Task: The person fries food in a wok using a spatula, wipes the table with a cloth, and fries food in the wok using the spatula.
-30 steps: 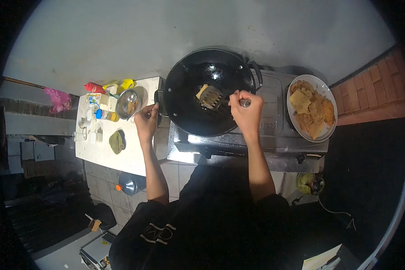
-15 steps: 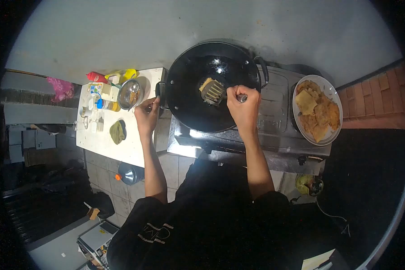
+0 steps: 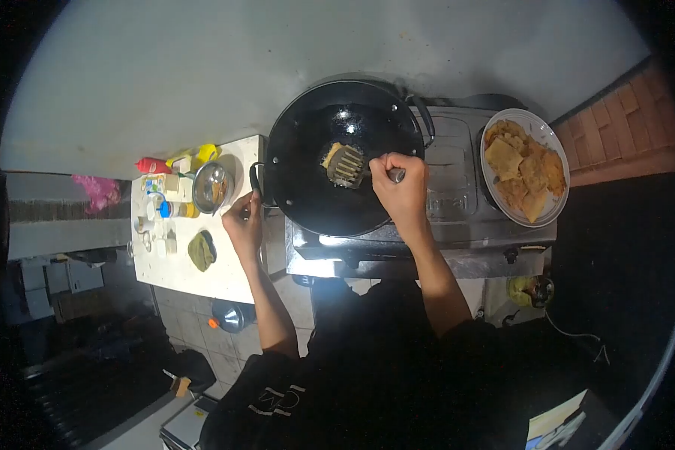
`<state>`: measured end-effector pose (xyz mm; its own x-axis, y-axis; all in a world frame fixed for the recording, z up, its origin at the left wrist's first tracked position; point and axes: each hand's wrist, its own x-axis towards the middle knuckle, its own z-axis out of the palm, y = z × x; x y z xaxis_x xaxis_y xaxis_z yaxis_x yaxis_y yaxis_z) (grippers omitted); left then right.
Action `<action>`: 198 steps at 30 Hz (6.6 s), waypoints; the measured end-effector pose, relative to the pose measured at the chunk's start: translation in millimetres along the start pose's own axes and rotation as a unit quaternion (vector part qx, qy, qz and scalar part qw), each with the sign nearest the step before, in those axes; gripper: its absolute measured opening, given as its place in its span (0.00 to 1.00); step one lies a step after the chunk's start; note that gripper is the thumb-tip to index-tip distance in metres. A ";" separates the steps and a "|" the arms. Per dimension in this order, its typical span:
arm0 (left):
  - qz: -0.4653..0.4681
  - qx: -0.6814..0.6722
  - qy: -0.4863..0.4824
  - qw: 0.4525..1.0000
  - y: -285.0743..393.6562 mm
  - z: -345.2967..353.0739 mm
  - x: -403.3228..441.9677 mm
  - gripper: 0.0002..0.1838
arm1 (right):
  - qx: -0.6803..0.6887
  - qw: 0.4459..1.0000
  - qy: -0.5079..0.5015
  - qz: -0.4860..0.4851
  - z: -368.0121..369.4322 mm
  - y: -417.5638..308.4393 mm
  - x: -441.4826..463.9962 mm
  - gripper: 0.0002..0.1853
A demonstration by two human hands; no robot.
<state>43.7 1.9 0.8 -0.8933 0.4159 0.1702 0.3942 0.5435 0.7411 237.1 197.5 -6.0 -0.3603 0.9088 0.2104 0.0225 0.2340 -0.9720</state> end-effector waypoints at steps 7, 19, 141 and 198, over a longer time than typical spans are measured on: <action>-0.030 -0.043 -0.014 0.999 1.8 -3.1 1.7 0.16 | -0.024 0.999 -0.008 0.021 4.9 -13.4 2.4 0.13; 0.056 0.014 -0.058 0.997 3.9 -16.6 19.7 0.16 | -0.014 0.995 0.075 0.059 11.2 -17.9 -18.4 0.15; 0.015 0.010 -0.013 1.000 0.7 0.6 12.9 0.15 | -0.051 0.998 0.035 -0.001 5.1 -6.8 -6.6 0.12; 0.058 -0.110 -0.064 0.990 -25.5 2.1 27.9 0.13 | -0.073 0.991 0.109 0.029 16.1 -14.8 -7.0 0.16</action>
<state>9.2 1.2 -14.8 -0.8048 0.5627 0.1887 0.4228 0.3205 0.8476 224.2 182.1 5.3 -0.1458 0.9714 0.1875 0.1782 0.2122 -0.9608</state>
